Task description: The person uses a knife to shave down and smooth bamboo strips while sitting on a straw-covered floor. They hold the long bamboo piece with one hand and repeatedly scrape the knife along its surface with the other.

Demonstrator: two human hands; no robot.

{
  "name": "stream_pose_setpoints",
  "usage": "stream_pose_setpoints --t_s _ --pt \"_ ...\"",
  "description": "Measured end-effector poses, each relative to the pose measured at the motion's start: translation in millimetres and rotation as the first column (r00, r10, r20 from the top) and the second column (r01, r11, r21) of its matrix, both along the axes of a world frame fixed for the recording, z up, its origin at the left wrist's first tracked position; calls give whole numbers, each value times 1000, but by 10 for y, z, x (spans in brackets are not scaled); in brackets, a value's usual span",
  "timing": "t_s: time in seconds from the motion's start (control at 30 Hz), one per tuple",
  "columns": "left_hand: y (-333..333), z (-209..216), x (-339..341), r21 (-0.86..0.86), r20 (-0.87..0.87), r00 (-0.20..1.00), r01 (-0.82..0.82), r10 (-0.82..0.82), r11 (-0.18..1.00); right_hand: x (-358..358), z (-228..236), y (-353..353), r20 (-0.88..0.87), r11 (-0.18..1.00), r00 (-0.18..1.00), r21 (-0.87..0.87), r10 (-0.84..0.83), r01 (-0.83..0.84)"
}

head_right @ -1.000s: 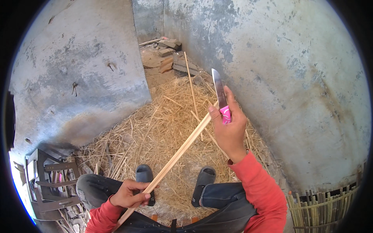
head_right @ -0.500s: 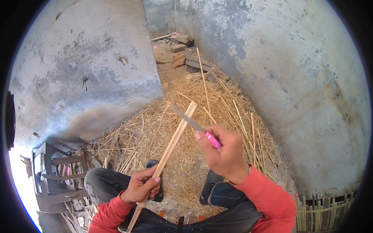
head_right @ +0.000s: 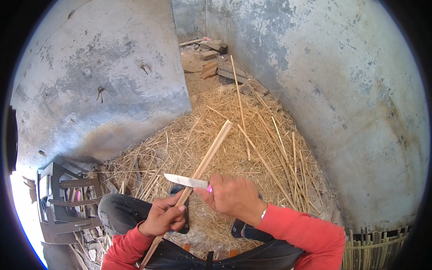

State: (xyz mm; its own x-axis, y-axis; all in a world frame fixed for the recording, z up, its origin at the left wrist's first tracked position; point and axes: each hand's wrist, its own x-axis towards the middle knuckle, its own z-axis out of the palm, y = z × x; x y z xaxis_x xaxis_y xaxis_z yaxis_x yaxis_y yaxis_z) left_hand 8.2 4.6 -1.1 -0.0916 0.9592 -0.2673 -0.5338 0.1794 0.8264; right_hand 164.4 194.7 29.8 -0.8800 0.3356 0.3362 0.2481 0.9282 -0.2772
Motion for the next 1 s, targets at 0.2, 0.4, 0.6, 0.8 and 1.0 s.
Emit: stream_pose_setpoints --t_s 0.2,0.4,0.6,0.8,1.0 --pt "-11 56 -42 -55 102 995 1 5 999 -64 -78 212 15 992 1000 123 -13 11" --pt "-11 132 -35 -70 191 980 -46 59 996 -78 -116 634 -100 972 992 215 -77 97" --pt "12 162 -36 -76 233 971 -39 55 996 -55 54 689 -69 968 990 210 -126 138" --pt "5 171 -73 -108 264 964 -15 43 994 -112 -74 53 -67 993 994 -74 82 -87" --pt "21 183 -86 -138 311 950 56 -11 989 -104 -11 95 139 988 990 -149 -9 30"
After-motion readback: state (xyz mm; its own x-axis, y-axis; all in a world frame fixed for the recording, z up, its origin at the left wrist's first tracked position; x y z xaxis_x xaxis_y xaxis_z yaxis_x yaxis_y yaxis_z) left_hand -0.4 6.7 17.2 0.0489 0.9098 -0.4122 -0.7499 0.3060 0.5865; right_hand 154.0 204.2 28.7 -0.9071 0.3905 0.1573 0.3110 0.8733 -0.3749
